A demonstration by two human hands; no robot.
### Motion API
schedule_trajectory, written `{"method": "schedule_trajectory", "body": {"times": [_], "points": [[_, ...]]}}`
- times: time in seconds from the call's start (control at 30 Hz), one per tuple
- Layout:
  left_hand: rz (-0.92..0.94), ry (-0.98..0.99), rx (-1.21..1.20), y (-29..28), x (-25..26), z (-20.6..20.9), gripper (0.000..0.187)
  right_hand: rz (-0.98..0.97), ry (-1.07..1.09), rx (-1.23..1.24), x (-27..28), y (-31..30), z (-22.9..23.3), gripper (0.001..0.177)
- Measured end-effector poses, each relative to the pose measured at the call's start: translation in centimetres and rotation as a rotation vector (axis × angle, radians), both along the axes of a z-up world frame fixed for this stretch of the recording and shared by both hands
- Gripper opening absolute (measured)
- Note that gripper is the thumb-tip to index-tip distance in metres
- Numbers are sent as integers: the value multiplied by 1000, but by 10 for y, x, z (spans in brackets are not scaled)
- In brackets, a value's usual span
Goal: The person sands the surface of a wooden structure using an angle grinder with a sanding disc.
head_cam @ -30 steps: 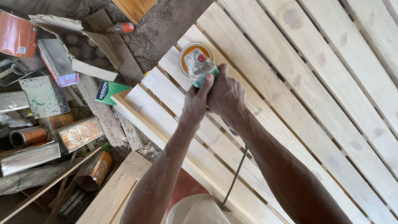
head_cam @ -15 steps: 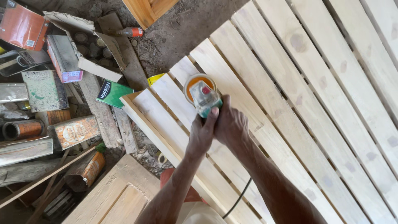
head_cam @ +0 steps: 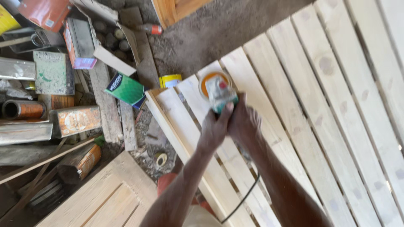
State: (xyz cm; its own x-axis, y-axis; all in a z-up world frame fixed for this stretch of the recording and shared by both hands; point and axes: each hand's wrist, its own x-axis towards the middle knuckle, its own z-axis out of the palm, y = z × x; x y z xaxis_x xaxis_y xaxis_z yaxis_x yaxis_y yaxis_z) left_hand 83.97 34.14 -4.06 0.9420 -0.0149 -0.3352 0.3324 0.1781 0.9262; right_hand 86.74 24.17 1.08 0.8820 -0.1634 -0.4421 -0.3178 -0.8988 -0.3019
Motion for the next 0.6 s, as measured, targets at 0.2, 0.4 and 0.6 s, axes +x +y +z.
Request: {"method": "schedule_trajectory", "body": {"times": [0.2,0.4,0.6], "points": [[-99,374,118,11,23,-7,87,38,-66,63,19,4,-18,57],[-45,189,64,24,10,6,92,34,-54,57,3,19,-4,66],[-173,249,41,11,32,-6,91,-59,-45,101,18,4,-6,59]]}}
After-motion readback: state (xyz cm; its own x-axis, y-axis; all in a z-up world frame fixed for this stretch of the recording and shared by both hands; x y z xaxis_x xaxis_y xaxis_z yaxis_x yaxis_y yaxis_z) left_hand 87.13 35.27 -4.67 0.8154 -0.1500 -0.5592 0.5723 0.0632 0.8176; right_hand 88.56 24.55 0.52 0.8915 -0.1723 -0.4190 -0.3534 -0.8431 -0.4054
